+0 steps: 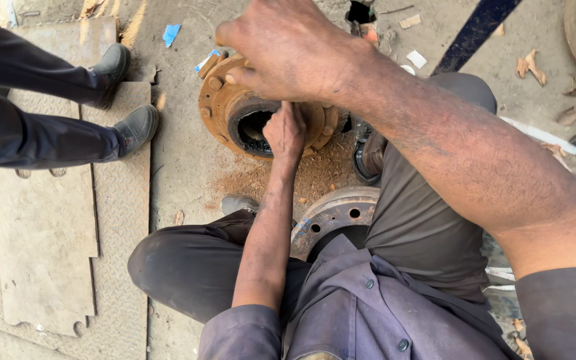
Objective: The person sits on the ground and scrubs a rusty metal wheel hub with a small abrasive block. They rotate the hub to clean different sections, including the inner rim and bolt holes, while another person stands nearby.
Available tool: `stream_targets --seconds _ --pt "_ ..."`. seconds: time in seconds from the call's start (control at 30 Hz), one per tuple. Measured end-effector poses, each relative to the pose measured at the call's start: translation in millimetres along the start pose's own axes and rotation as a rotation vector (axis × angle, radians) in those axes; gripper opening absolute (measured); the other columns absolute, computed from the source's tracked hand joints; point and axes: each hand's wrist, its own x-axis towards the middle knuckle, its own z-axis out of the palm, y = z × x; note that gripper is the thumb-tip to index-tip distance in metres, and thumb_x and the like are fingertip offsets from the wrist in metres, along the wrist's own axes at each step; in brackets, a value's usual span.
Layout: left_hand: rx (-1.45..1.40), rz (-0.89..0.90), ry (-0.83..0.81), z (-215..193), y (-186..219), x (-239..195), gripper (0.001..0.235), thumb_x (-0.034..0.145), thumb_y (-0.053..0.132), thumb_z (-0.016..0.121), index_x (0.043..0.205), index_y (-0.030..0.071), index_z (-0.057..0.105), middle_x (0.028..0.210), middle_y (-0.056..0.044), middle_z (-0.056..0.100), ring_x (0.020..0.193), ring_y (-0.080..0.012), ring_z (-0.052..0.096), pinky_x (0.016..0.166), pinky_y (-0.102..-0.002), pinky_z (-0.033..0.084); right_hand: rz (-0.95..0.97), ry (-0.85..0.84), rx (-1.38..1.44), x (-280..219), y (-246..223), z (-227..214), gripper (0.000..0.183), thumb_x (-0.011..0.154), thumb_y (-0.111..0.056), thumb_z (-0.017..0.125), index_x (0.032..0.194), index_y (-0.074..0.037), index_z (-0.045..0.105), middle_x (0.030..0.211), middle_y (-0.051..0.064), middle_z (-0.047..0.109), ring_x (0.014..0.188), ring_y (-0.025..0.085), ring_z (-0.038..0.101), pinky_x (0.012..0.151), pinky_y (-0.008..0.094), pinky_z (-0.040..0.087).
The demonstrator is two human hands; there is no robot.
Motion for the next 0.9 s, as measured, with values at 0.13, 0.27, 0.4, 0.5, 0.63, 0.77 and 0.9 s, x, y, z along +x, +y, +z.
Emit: stream_targets --seconds 0.13,0.27,0.4,0.5,0.63,0.77,0.9 --pt "0.014 0.131 0.188 21.0 -11.8 -15.8 0.018 0.109 0.022 0.051 0.096 0.010 0.056 0.068 -0.005 0.064 0.048 -0.0115 0.052 0.048 -0.031 0.040 -0.024 0.071 -0.006 0.1 -2.7 -0.6 0.036 0.088 -0.034 0.084 0.105 -0.002 0.078 0.063 0.013 0.070 0.061 0.025 0.073 0.059 0.042 0.061" --pt "0.217 0.047 -0.077 47.2 -8.0 -24.1 0.010 0.104 0.012 0.057 0.099 0.005 0.060 0.066 -0.005 0.065 0.044 -0.0108 0.051 0.033 -0.028 0.037 0.025 0.031 0.027 0.8 -9.7 0.2 0.036 0.088 -0.030 0.083 0.109 -0.002 0.076 0.066 0.014 0.071 0.060 0.024 0.074 0.051 0.037 0.061" --pt "0.311 0.154 -0.174 66.0 -10.5 -55.6 0.024 0.097 0.003 0.058 0.121 0.004 0.060 0.066 -0.006 0.068 0.043 -0.0106 0.054 0.032 -0.026 0.038 0.033 -0.041 0.043 0.7 -6.6 -3.1 0.035 0.091 -0.029 0.082 0.111 -0.001 0.076 0.071 0.015 0.072 0.064 0.024 0.074 0.053 0.037 0.061" --pt "0.331 0.211 -0.213 81.2 -23.4 -82.0 0.013 0.102 0.007 0.058 0.114 0.006 0.060 0.076 -0.009 0.071 0.049 -0.0116 0.057 0.037 -0.028 0.041 0.020 0.010 0.007 -1.5 -6.4 -2.6 0.036 0.089 -0.031 0.082 0.111 -0.002 0.076 0.070 0.014 0.072 0.067 0.025 0.074 0.059 0.041 0.061" --pt "0.352 0.295 -0.094 80.0 -25.7 -83.3 0.032 0.093 0.009 0.060 0.124 0.006 0.059 0.074 -0.009 0.071 0.051 -0.0127 0.057 0.041 -0.028 0.043 0.004 0.013 -0.089 -1.9 -6.6 -0.6 0.039 0.090 -0.037 0.079 0.110 -0.003 0.076 0.064 0.012 0.070 0.068 0.025 0.073 0.071 0.047 0.061" --pt "0.307 0.294 0.071 69.0 -14.8 -54.2 0.022 0.097 0.010 0.064 0.116 0.002 0.068 0.053 0.000 0.060 0.038 -0.0085 0.045 0.031 -0.025 0.036 0.011 -0.034 -0.029 0.2 -7.9 4.3 0.036 0.093 -0.034 0.079 0.112 -0.003 0.075 0.066 0.013 0.070 0.064 0.023 0.072 0.066 0.042 0.061" --pt "0.347 0.074 -0.067 72.0 -31.4 -27.0 0.033 0.101 0.008 0.064 0.069 0.014 0.065 0.056 0.001 0.057 0.046 -0.0071 0.041 0.041 -0.025 0.032 -0.001 -0.046 -0.056 3.3 -11.6 7.6 0.035 0.090 -0.033 0.078 0.108 -0.003 0.075 0.064 0.014 0.069 0.063 0.023 0.072 0.066 0.046 0.060"
